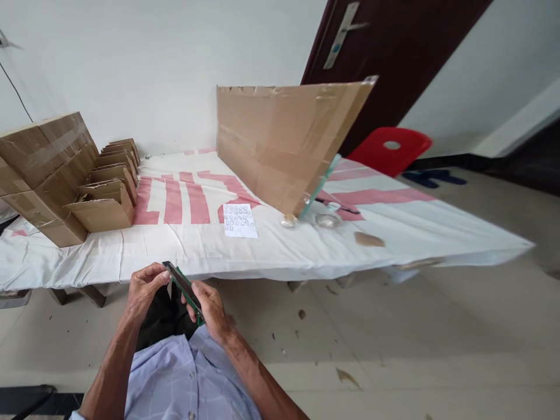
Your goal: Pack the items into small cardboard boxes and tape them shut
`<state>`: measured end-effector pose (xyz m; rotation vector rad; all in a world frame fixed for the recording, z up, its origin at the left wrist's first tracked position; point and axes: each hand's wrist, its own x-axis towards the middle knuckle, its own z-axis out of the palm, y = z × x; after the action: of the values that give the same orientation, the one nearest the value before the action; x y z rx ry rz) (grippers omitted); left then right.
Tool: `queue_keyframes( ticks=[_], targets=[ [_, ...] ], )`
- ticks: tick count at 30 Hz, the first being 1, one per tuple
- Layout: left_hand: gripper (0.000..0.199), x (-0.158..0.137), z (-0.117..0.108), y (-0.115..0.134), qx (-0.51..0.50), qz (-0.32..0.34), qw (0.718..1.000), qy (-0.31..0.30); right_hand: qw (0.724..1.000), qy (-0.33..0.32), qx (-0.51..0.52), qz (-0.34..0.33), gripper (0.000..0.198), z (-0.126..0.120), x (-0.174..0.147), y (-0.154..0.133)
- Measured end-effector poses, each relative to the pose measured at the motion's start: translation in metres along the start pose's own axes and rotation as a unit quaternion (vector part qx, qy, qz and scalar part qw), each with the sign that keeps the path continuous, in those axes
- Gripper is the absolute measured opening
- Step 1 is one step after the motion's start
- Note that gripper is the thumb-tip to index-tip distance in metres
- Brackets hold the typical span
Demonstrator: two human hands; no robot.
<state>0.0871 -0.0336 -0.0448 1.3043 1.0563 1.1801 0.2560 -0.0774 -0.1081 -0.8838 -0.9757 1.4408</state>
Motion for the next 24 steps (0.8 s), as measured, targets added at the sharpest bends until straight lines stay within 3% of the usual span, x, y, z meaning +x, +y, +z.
queue_keyframes(
  ticks=[4,9,12,17,21,24],
  targets=[
    [0.036,-0.005,0.0,0.008,0.018,-0.009,0.999,0.026,1.0,-0.013,-0.025,-0.007,0.057,0.001,-0.013,-0.007],
    [0.035,-0.002,-0.005,0.017,0.03,-0.003,0.997,0.065,0.995,-0.095,0.02,0.024,0.054,0.004,-0.022,-0.016],
    [0.032,0.003,-0.009,0.022,0.026,-0.02,0.997,0.063,0.987,-0.15,0.043,0.032,0.049,0.007,-0.028,-0.018],
    [0.029,0.011,-0.006,0.025,0.032,-0.028,0.997,0.059,0.978,-0.185,0.093,0.028,0.048,0.018,-0.033,-0.018],
    [0.029,0.017,-0.001,0.024,0.022,-0.016,0.995,0.094,0.972,-0.19,0.133,0.033,0.057,0.027,-0.03,-0.014],
    [0.029,0.02,-0.001,0.024,0.022,0.003,0.994,0.108,0.991,-0.131,0.022,-0.018,0.056,0.031,-0.027,-0.008]
  ],
)
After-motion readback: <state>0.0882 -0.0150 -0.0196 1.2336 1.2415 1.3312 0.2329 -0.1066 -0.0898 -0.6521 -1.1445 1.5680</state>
